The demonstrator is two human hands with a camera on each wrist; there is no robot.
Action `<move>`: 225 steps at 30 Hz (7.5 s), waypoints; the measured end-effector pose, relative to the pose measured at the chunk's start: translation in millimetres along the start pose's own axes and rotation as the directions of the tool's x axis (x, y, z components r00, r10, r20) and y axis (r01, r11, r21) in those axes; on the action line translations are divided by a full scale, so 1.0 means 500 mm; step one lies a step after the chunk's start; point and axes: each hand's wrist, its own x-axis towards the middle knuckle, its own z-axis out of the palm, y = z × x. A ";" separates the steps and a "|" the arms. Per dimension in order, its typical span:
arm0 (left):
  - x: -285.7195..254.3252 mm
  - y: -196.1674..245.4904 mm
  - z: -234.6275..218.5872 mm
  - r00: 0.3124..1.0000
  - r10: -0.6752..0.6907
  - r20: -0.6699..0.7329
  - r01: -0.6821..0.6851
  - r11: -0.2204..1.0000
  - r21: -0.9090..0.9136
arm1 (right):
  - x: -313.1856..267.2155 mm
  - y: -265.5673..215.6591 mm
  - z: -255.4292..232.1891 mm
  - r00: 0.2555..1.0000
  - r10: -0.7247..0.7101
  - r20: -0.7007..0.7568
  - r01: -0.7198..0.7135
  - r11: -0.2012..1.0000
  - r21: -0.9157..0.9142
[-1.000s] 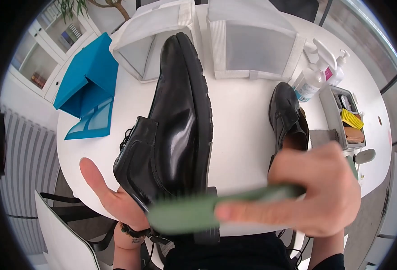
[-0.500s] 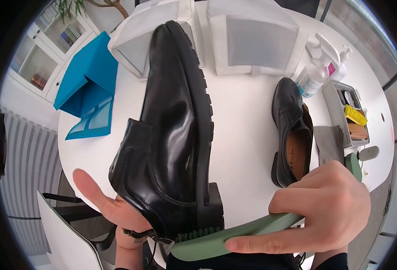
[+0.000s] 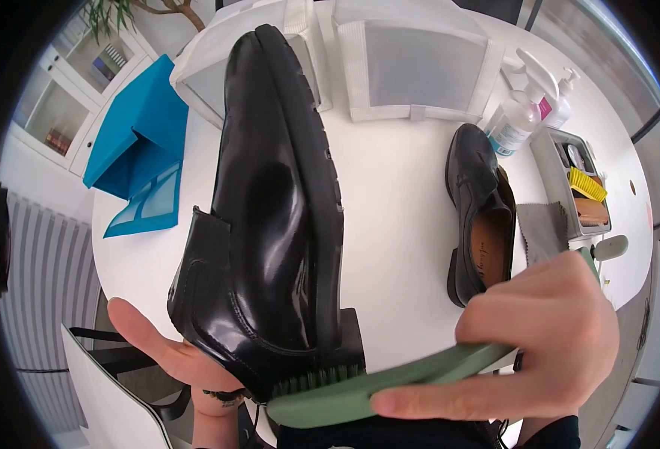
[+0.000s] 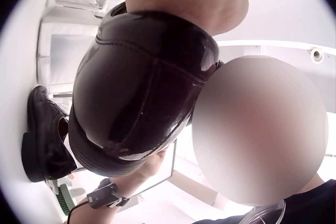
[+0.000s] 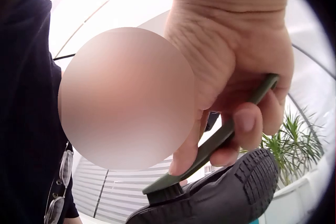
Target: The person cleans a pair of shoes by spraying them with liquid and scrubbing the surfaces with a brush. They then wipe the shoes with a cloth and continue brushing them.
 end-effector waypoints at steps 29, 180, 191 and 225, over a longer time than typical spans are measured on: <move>-0.050 0.147 -0.021 0.968 -0.250 0.036 0.169 0.746 0.644 | 0.005 -0.029 0.014 0.920 0.189 -0.342 -0.231 0.969 -0.087; 0.002 0.041 -0.101 0.698 -0.590 0.406 -0.709 -0.649 0.277 | 0.045 0.031 0.035 0.766 0.308 -0.564 -0.476 0.862 -0.176; -0.014 0.050 -0.077 0.691 -0.672 0.267 -0.683 -0.485 0.546 | 0.021 0.072 -0.005 0.692 0.610 -0.385 -0.222 0.688 0.691; -0.021 0.066 -0.054 0.897 -0.329 0.294 -0.323 -0.034 0.946 | 0.061 0.025 0.058 0.888 0.133 -0.441 -0.213 0.968 -0.136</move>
